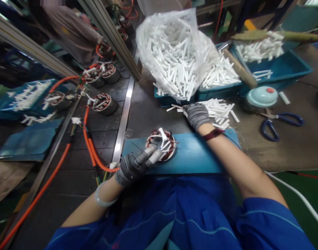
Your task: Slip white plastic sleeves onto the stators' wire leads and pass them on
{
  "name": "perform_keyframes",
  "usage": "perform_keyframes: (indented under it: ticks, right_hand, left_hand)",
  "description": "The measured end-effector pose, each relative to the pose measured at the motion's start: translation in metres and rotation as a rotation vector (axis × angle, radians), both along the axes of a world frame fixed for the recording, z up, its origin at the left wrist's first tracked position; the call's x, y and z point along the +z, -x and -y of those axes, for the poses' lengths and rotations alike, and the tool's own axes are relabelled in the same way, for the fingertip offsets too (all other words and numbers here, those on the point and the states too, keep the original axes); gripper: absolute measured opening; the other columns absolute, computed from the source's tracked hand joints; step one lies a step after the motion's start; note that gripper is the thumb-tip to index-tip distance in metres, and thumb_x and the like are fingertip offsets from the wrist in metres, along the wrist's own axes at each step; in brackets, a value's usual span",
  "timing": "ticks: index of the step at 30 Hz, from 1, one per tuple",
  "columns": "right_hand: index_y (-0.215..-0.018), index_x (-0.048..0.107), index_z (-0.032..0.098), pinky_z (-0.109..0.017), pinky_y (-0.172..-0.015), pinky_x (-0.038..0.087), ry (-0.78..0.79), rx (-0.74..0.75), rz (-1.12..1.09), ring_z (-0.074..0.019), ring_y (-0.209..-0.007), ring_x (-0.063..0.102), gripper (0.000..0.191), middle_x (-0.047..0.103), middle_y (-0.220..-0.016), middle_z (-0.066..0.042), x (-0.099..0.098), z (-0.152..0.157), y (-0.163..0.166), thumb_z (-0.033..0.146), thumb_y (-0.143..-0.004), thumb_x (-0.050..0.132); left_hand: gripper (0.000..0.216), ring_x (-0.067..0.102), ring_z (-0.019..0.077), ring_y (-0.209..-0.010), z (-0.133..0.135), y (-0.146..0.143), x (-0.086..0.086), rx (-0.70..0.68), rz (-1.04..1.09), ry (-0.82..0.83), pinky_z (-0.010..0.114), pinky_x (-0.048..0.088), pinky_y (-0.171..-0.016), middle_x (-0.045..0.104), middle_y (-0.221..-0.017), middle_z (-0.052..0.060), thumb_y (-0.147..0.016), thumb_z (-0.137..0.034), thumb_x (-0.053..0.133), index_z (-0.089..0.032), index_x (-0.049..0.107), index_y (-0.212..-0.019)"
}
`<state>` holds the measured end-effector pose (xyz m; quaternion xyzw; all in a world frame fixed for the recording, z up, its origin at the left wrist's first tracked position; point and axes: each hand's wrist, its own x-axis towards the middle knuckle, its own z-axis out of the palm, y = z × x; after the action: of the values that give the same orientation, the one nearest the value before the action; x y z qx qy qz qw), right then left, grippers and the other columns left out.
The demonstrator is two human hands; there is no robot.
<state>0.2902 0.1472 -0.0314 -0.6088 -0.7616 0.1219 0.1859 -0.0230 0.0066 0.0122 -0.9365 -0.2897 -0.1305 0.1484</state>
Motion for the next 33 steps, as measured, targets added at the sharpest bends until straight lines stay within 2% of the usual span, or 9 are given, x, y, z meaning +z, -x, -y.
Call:
perform_keyframes:
  ticks: [4, 7, 13, 15, 18, 23, 29, 31, 33]
  right_hand:
    - [-0.101, 0.076, 0.013, -0.054, -0.094, 0.045, 0.032, -0.066, 0.052, -0.0399, -0.113, 0.06, 0.024, 0.073, -0.113, -0.023, -0.014, -0.023, 0.016, 0.027, -0.09, 0.061]
    - [-0.098, 0.075, 0.013, -0.055, -0.097, 0.045, 0.011, -0.091, 0.02, -0.0413, -0.117, 0.059, 0.021, 0.07, -0.12, -0.024, -0.016, -0.018, 0.011, 0.027, -0.085, 0.068]
    - [-0.113, 0.071, 0.022, -0.042, -0.084, 0.057, -0.013, -0.05, -0.269, -0.0261, -0.091, 0.071, 0.031, 0.077, -0.101, -0.009, -0.003, 0.057, -0.001, 0.044, -0.092, 0.065]
    - [-0.122, 0.069, 0.026, -0.042, -0.087, 0.059, 0.005, -0.012, -0.552, -0.0243, -0.098, 0.073, 0.034, 0.078, -0.111, -0.006, 0.006, 0.089, -0.001, 0.044, -0.094, 0.063]
    - [-0.111, 0.075, 0.026, -0.043, -0.089, 0.06, 0.042, -0.031, -0.691, -0.0251, -0.096, 0.075, 0.026, 0.08, -0.107, -0.005, 0.02, 0.126, 0.003, 0.042, -0.093, 0.066]
    - [-0.104, 0.079, 0.028, -0.041, -0.08, 0.062, -0.007, -0.039, -0.634, -0.0249, -0.083, 0.076, 0.021, 0.081, -0.095, -0.003, 0.033, 0.142, 0.012, 0.04, -0.09, 0.071]
    - [-0.111, 0.081, 0.031, -0.038, -0.077, 0.057, -0.197, 0.271, -0.322, -0.024, -0.084, 0.071, 0.026, 0.079, -0.095, -0.008, 0.038, 0.123, 0.025, 0.036, -0.101, 0.058]
    - [-0.115, 0.08, 0.029, -0.038, -0.075, 0.054, -0.182, 0.311, -0.197, -0.0243, -0.082, 0.069, 0.029, 0.077, -0.089, -0.01, 0.037, 0.115, 0.026, 0.037, -0.102, 0.056]
    - [-0.118, 0.079, 0.027, -0.038, -0.078, 0.054, -0.107, 0.32, -0.203, -0.0241, -0.083, 0.068, 0.031, 0.076, -0.088, -0.01, 0.032, 0.108, 0.023, 0.04, -0.101, 0.056]
  left_hand:
    - [0.048, 0.076, 0.0203, -0.095, -0.001, 0.005, -0.002, 0.03, -0.064, 0.056, 0.027, 0.061, -0.071, 0.073, -0.131, 0.013, -0.096, -0.014, 0.059, -0.029, 0.061, -0.142]
    - [0.043, 0.077, 0.0204, -0.097, -0.007, 0.003, 0.0, 0.05, -0.057, 0.105, 0.026, 0.06, -0.069, 0.074, -0.131, 0.011, -0.098, -0.015, 0.056, -0.028, 0.066, -0.138]
    - [0.038, 0.077, 0.0201, -0.096, -0.016, -0.003, 0.007, 0.055, -0.01, 0.21, 0.026, 0.059, -0.069, 0.076, -0.127, 0.008, -0.102, -0.023, 0.053, -0.027, 0.067, -0.138]
    - [0.04, 0.077, 0.0196, -0.094, -0.016, -0.002, 0.008, 0.047, -0.007, 0.249, 0.025, 0.059, -0.067, 0.075, -0.128, 0.009, -0.102, -0.024, 0.054, -0.028, 0.065, -0.14]
    - [0.045, 0.076, 0.019, -0.101, -0.015, 0.0, 0.007, 0.055, -0.043, 0.323, 0.024, 0.06, -0.071, 0.073, -0.132, 0.008, -0.103, -0.02, 0.051, -0.03, 0.059, -0.146]
    - [0.044, 0.074, 0.0202, -0.112, -0.016, 0.002, 0.004, 0.067, -0.041, 0.351, 0.026, 0.062, -0.078, 0.072, -0.135, 0.008, -0.104, -0.022, 0.051, -0.029, 0.059, -0.146]
    - [0.042, 0.076, 0.0216, -0.107, -0.018, 0.003, 0.005, 0.049, -0.034, 0.361, 0.028, 0.063, -0.08, 0.072, -0.134, 0.009, -0.106, -0.022, 0.046, -0.026, 0.059, -0.146]
    - [0.043, 0.075, 0.0211, -0.111, -0.022, 0.003, 0.006, 0.045, -0.02, 0.402, 0.029, 0.062, -0.086, 0.072, -0.135, 0.009, -0.106, -0.022, 0.046, -0.026, 0.058, -0.148]
    - [0.045, 0.072, 0.0204, -0.119, -0.029, 0.003, 0.008, 0.007, 0.0, 0.495, 0.029, 0.061, -0.095, 0.069, -0.14, 0.01, -0.105, -0.024, 0.048, -0.023, 0.055, -0.15]
